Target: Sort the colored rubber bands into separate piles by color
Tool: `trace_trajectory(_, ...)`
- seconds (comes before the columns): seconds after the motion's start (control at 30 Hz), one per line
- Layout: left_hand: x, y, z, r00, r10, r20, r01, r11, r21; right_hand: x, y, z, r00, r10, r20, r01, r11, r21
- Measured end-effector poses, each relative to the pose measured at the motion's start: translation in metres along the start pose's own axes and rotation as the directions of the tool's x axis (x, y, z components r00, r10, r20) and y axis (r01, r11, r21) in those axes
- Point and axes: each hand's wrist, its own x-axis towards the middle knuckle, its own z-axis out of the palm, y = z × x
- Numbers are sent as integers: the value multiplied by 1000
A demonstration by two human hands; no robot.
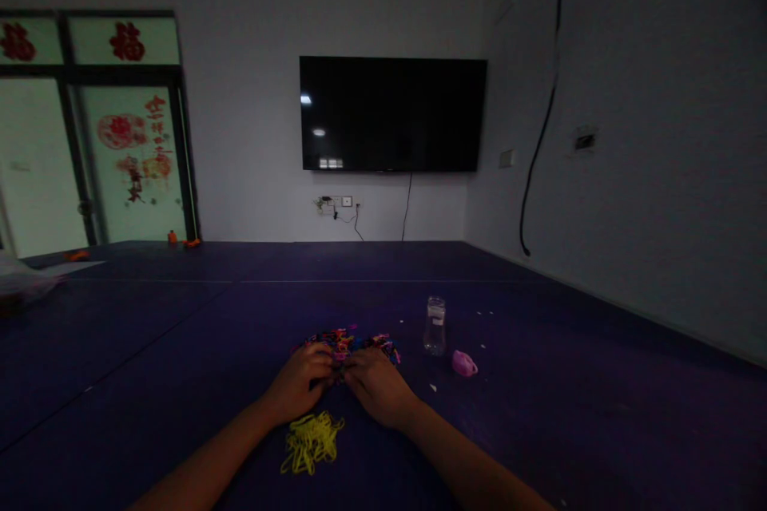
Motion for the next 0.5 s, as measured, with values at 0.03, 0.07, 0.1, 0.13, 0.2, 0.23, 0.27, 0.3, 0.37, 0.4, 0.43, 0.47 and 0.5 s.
trace_trajectory(0.03,0,0,0,1000,-20,-11,20,1000,14,0,1,1,1000,2,-2,-2,1000,8)
trace_trajectory(0.07,0,-1,1,999,-44,-22,45,999,28,0,1,2,1000,3,-4,-3,1000,16)
trace_trajectory(0.1,0,-1,1,997,-69,-35,71,997,38,0,2,2,1000,4,-6,-4,1000,22)
trace_trajectory(0.13,0,-2,2,995,-88,-47,90,995,43,0,2,3,1000,5,-7,-5,1000,25)
trace_trajectory(0.2,0,-4,3,992,-105,-71,108,993,42,0,3,4,1000,4,-2,-4,1000,24)
trace_trajectory(0.23,0,-4,3,991,-104,-82,108,993,38,0,3,5,1000,3,1,-3,1000,22)
trace_trajectory(0.27,0,-5,4,991,-100,-89,103,994,35,0,4,5,1000,1,4,-1,1000,18)
trace_trajectory(0.3,0,-5,4,991,-94,-94,98,995,31,0,4,5,1000,-1,6,1,1000,15)
trace_trajectory(0.37,1,-6,4,992,-82,-96,85,996,26,0,3,4,1000,-2,5,2,1000,9)
trace_trajectory(0.4,0,-5,4,993,-75,-93,77,997,23,0,2,3,1000,-2,2,2,1000,7)
trace_trajectory(0.43,0,-5,4,993,-69,-91,71,997,21,0,2,2,1000,-4,1,4,1000,6)
trace_trajectory(0.47,0,-4,4,994,-66,-89,67,998,19,0,1,2,1000,-8,1,8,1000,6)
trace_trajectory(0.5,0,-4,4,994,-64,-87,65,998,18,0,1,1,1000,-11,-1,11,1000,6)
